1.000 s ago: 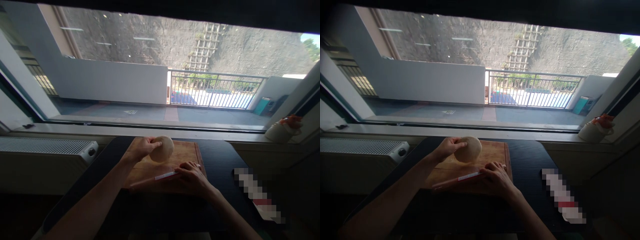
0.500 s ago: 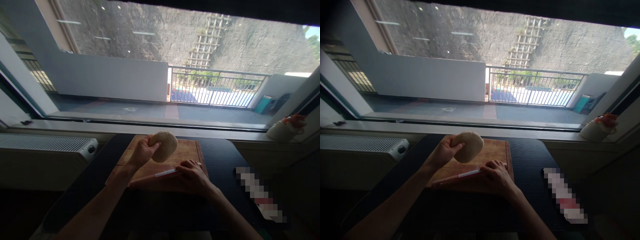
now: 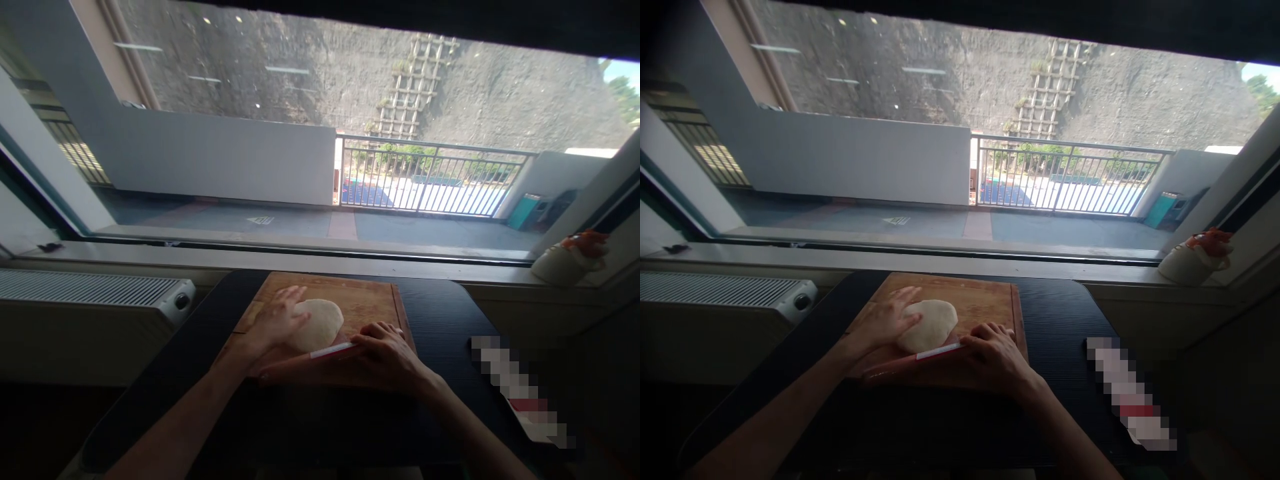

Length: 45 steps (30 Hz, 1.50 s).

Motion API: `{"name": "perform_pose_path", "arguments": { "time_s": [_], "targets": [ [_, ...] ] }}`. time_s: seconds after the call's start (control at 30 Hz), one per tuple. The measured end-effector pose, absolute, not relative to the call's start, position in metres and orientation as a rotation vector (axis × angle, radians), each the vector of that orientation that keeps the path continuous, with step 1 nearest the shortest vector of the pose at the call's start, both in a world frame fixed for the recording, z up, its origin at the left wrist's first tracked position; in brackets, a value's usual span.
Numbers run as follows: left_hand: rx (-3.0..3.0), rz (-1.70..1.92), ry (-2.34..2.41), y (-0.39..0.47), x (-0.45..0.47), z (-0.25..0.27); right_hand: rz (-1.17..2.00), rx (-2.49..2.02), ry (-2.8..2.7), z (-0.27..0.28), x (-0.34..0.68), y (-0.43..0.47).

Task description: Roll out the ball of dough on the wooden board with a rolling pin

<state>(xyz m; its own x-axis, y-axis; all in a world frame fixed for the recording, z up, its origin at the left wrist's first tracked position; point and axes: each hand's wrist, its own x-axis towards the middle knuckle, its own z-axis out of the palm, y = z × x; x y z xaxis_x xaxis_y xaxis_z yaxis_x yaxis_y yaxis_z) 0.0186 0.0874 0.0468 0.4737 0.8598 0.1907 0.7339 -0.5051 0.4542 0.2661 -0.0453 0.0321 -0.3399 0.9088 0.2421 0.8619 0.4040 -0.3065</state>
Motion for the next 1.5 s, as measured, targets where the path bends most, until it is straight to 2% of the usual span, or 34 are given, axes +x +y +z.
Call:
{"name": "perform_pose_path", "arguments": {
  "time_s": [0.2, 0.33, 0.6, 0.7, 0.83, 1.03, 1.13, 1.27, 1.5],
  "targets": [
    [2.741, 0.236, 0.916, 0.082, 0.054, 0.028, 0.198, -1.532, -2.307, 0.033, 0.263, -0.05],
    [2.826, 0.098, 0.872, 0.081, 0.066, 0.014, 0.196, -1.541, -2.294, 0.031, 0.261, -0.049],
    [2.676, 0.28, 1.025, 0.088, 0.036, 0.036, 0.192, -1.562, -2.329, 0.036, 0.268, -0.048],
    [2.595, 0.434, 1.106, 0.072, 0.01, 0.041, 0.098, -1.572, -2.324, 0.036, 0.263, -0.037],
    [2.696, 0.628, 1.133, 0.025, -0.009, 0.027, 0.032, -1.479, -2.339, 0.034, 0.242, -0.032],
    [2.776, 0.958, 1.537, 0.0, -0.024, 0.009, 0.11, -1.35, -2.328, 0.028, 0.218, -0.03],
    [2.727, 0.894, 1.667, 0.006, -0.028, 0.011, 0.132, -1.316, -2.279, 0.027, 0.217, -0.026],
    [2.79, 0.759, 1.443, 0.001, -0.031, 0.006, 0.275, -1.294, -2.225, 0.027, 0.217, -0.034],
    [2.744, 0.85, 1.61, 0.012, -0.026, 0.008, 0.24, -1.405, -2.204, 0.03, 0.211, -0.033]
  ]
}}
